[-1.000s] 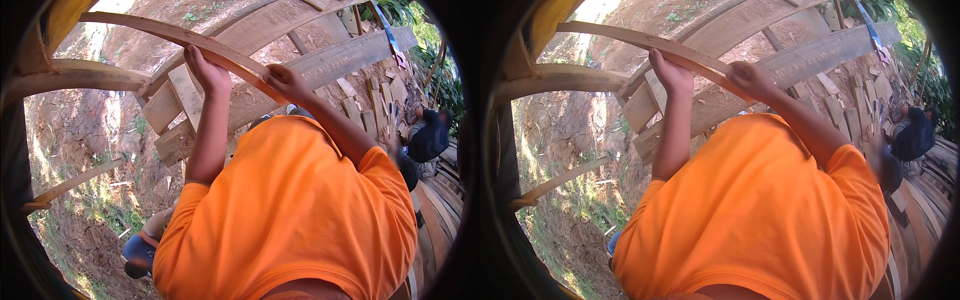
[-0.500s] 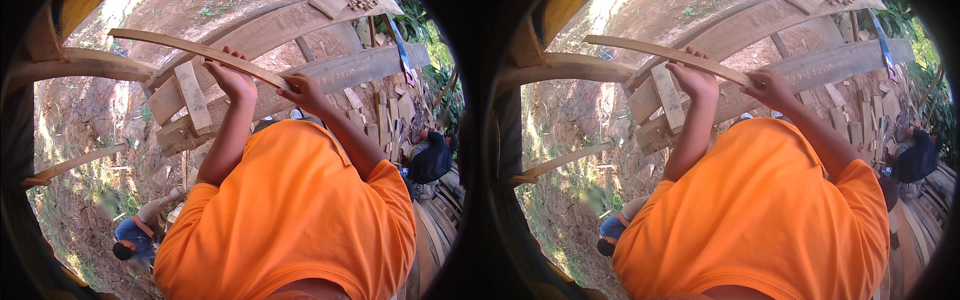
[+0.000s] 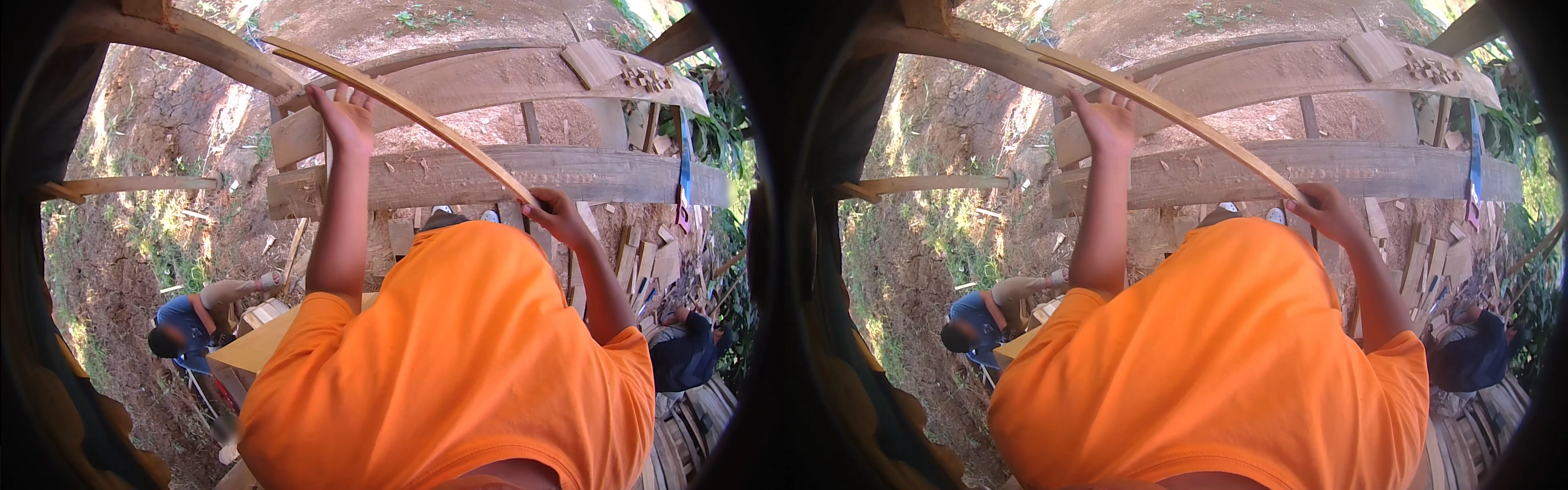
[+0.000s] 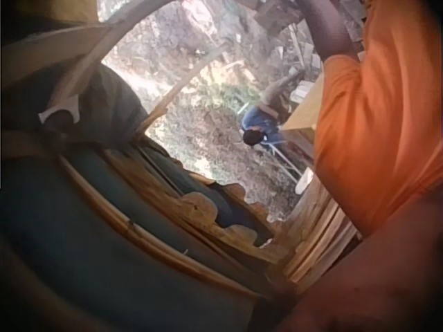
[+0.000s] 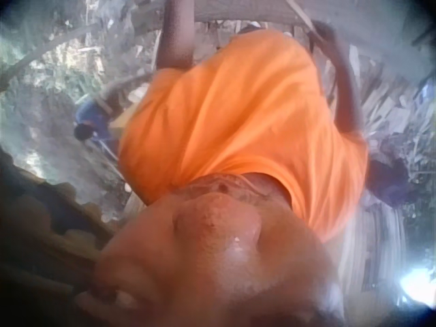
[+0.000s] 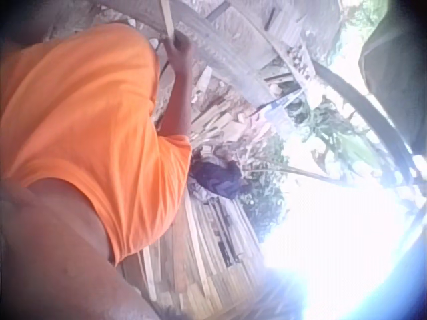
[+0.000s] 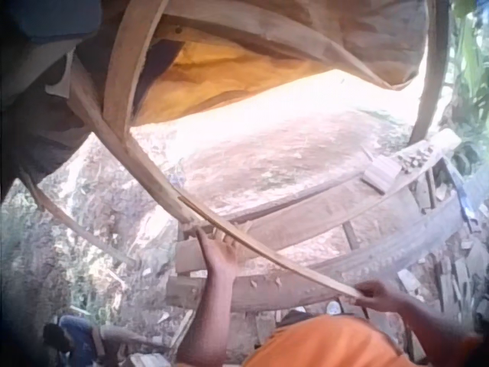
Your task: The person saws a thin piece of wood after handling several wooden slats and arranging them in a wooden frame. They hold the wood steady on a support and use a hand saw to cut through it.
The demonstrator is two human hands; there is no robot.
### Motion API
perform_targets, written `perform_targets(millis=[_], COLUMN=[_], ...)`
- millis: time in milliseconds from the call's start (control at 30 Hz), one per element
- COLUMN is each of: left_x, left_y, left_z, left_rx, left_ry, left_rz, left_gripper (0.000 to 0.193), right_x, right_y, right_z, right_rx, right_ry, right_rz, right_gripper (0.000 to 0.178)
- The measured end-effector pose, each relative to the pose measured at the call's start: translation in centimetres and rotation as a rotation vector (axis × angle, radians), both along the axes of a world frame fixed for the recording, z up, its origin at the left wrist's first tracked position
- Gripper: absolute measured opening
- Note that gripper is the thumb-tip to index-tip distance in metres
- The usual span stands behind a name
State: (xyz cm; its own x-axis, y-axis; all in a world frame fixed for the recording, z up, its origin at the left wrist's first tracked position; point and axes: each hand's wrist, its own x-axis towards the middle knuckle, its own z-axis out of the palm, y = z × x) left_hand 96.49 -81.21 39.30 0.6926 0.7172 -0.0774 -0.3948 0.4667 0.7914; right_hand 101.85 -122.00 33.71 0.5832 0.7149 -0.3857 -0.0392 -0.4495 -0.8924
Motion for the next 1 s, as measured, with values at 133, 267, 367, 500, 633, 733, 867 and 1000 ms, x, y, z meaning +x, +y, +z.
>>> perform_targets(millis=[133,267,367,500,633,733,867,1000], left_x=[0.3,0.4,-1.1,-4.4,-7.3,-10.2,-14.0,-16.1], left_y=[1.3,-2.1,-3.6,-4.6,-4.0,-2.6,-0.8,-0.1], left_z=[2.6,4.0,2.9,0.9,-0.2,0.2,0.6,0.2], left_rx=[0.228,0.311,0.351,0.192,0.147,0.134,0.087,0.059], left_ry=[-0.050,0.103,0.180,0.269,0.430,0.451,0.482,0.480], left_rz=[-0.062,0.133,0.215,0.403,0.659,0.786,0.937,1.001], left_gripper=[0.083,0.072,0.068,0.068,0.068,0.070,0.047,0.049], right_x=[0.3,0.6,1.3,2.2,3.2,5.1,7.5,7.7], right_y=[-2.9,-5.0,-6.6,-7.5,-7.8,-8.0,-9.3,-9.1], right_z=[-0.3,-2.8,-5.2,-6.7,-8.8,-7.4,-5.8,-6.5], right_rx=[-0.029,0.017,-0.005,-0.049,-0.065,-0.166,-0.163,-0.094], right_ry=[0.211,0.389,0.321,0.274,0.217,0.224,0.232,0.209], right_rz=[0.069,0.165,0.270,0.321,0.314,0.316,0.263,0.334], right_gripper=[0.038,0.034,0.033,0.043,0.056,0.063,0.057,0.049])
